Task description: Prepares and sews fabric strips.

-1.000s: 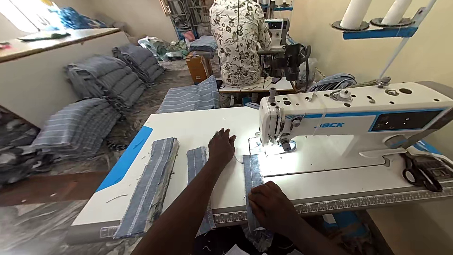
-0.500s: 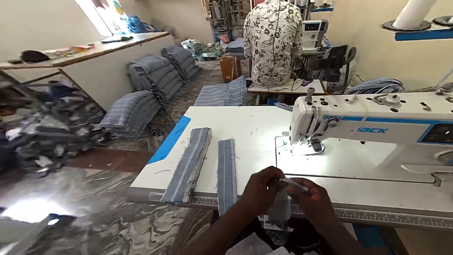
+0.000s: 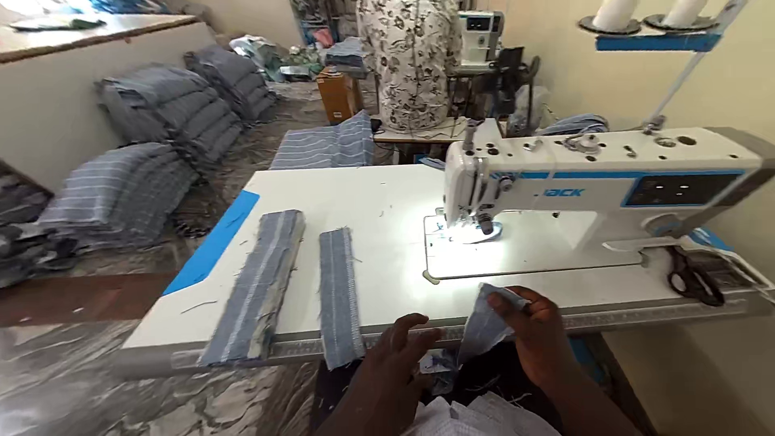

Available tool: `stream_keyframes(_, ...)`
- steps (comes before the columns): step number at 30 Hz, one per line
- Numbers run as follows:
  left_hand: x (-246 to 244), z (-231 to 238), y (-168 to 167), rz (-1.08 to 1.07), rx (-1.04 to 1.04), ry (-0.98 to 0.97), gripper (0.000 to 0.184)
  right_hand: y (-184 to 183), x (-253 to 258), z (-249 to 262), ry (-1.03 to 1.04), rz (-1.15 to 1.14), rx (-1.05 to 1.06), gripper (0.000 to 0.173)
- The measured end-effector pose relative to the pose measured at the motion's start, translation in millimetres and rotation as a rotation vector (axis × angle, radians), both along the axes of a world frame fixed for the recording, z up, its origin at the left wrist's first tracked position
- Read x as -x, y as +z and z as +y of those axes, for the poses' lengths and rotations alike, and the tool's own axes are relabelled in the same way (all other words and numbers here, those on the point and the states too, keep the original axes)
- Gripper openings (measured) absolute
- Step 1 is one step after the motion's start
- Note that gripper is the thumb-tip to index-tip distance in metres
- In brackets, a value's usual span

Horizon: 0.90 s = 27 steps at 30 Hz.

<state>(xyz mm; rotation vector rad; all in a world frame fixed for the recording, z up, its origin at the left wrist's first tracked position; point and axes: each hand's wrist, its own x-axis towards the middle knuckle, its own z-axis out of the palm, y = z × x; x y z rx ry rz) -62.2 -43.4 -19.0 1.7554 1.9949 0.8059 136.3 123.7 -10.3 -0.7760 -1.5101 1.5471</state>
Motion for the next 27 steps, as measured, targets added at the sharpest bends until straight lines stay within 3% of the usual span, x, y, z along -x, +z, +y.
stream_keyframes(5,-11,27,25,-0.536,-0.309,0.095,0.045,12,8,-24,0.171,0.009,-0.078,0.014)
stream_keyframes(7,-16,36,35,-0.617,-0.408,0.049,0.028,19,11,-28,0.183,-0.024,-0.160,0.012)
stream_keyframes(10,-20,39,43,-0.645,-0.425,0.062,0.009,24,9,-28,0.127,-0.052,-0.325,0.011)
stream_keyframes(17,-22,34,47,-0.671,-0.428,0.060,0.009,32,11,-27,0.115,-0.068,-0.395,0.007)
stream_keyframes(22,-18,29,46,-0.670,-0.425,-0.025,0.033,25,15,-26,0.133,-0.066,-0.449,0.007)
stream_keyframes(24,-13,31,49,-0.573,-0.417,-0.053,0.030,23,16,-26,0.142,-0.079,-0.493,0.009)
stream_keyframes(27,-10,35,50,-0.356,-0.501,-0.048,0.010,21,18,-25,0.167,-0.151,-0.575,0.007)
